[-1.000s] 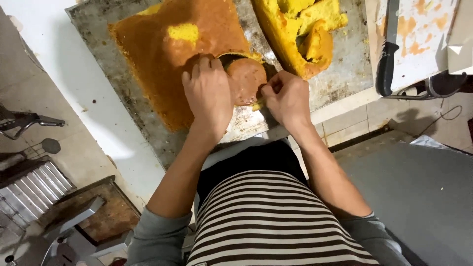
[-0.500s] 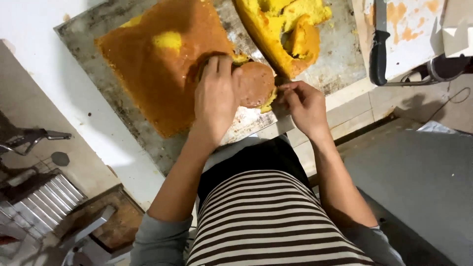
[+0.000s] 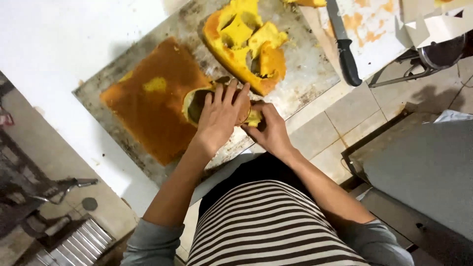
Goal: The person uses a round metal cutter to cut circular pieces from a rectangular yellow cake on a metal tray. They press the cutter into the cake, lift the round piece, and place it on a nearby tray with other cut pieces. The person also picks up and discards small cake scraps.
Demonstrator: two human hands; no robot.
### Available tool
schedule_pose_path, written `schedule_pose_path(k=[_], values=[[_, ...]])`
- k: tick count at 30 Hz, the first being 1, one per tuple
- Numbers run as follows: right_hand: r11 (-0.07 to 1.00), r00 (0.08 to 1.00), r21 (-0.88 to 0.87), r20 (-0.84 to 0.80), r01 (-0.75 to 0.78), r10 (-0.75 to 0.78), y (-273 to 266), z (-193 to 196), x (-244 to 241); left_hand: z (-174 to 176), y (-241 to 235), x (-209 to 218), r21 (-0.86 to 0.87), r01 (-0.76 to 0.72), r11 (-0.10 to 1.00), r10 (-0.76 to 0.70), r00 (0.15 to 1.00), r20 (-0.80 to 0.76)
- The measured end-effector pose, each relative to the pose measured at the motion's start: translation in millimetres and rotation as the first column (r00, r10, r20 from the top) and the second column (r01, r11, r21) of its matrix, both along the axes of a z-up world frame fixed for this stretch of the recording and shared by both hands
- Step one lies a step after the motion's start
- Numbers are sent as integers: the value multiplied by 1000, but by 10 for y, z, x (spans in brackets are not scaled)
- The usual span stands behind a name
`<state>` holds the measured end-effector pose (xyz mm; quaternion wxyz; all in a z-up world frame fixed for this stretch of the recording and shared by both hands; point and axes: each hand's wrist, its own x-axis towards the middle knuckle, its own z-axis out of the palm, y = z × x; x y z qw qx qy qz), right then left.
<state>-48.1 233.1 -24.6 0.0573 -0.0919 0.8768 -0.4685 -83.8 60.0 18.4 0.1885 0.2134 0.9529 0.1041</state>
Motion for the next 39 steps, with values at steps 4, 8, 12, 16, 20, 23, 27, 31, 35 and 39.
schedule_pose_path(k=[4, 8, 12, 16, 20, 23, 27, 31, 35, 39], values=[[1000, 1000, -16, -8, -13, 13, 71, -81, 31, -91, -10, -66, 19, 54, 998, -55, 998, 22], [1000, 999, -19, 44, -12, 13, 32, -35, 0, -82, 5, -109, 59, 70, 996, -75, 993, 95], [996, 995, 32, 52, -84, 83, 101, -284, 82, -149, -18, -113, 86, 68, 994, -79, 988, 133], [992, 986, -41, 117, -116, 120, 190, 21, 89, -109, -21, -97, 113, 54, 992, -74, 982, 175], [985, 981, 41, 97, 166, -170, 383, 149, -50, -117, -25, -112, 154, 39, 987, -65, 984, 169], [969, 963, 50, 107, 244, -248, 424, 409, -64, 147, -33, -108, 248, -31, 968, -31, 970, 243], [964, 969, 97, -36, 247, -245, 459, 582, -31, 285, -122, -19, 627, -224, 746, 45, 957, 288], [975, 974, -76, -68, 210, -215, 366, 673, 62, 210, -140, 135, 858, -325, 399, 57, 942, 330], [962, 956, -245, -233, 118, -176, 219, 866, 150, 39, 106, 280, 770, -533, -352, -208, 846, 490], [980, 851, -197, -515, 1, -105, 95, 642, 198, -271, 349, 385, 122, -775, -620, -483, 499, 720]])
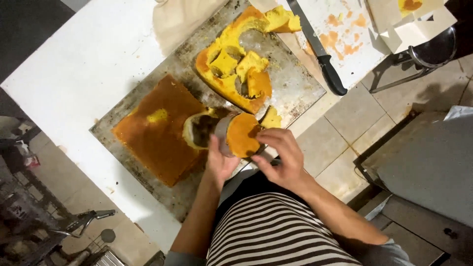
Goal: The person uses a round metal cutter to cut circular pieces from a rectangular yellow cake on a metal tray. They press the cutter into the cake, lift the round piece, and place it on a nearby tray with other cut pieces. The person also picks up and discards small cake scraps.
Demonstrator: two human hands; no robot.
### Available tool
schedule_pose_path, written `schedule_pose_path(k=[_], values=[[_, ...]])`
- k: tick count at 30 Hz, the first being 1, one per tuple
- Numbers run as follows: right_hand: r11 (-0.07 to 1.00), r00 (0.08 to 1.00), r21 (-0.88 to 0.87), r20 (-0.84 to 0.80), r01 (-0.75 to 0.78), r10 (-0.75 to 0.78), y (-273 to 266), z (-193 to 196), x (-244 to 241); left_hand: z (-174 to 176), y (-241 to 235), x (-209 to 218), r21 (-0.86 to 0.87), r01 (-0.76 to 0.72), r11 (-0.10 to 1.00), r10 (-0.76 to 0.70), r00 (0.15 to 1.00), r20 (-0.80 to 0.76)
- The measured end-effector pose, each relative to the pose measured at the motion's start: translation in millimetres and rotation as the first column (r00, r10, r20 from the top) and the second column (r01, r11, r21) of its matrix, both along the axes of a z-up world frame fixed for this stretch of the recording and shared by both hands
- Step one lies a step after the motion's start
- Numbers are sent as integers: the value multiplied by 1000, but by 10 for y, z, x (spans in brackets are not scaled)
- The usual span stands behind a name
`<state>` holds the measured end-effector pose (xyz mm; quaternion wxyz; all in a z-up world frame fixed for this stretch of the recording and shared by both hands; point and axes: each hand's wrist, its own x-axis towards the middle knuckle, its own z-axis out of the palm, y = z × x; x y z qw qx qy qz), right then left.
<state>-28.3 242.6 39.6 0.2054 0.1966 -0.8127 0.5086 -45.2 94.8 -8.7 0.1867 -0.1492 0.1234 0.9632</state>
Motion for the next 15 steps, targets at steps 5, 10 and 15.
schedule_pose_path(k=[5, 10, 15], values=[[983, 989, 176, -130, -52, 76, -167, 54, 3, 278, 9, -100, 25, -119, 993, 99, 908, 408], [960, 979, 276, -172, -55, 105, -214, 53, 21, 337, 17, -130, 1, -193, 981, 169, 860, 481], [966, 986, 258, -152, -27, 69, -254, 160, -21, 615, 99, -173, -100, -199, 975, 222, 834, 505]])
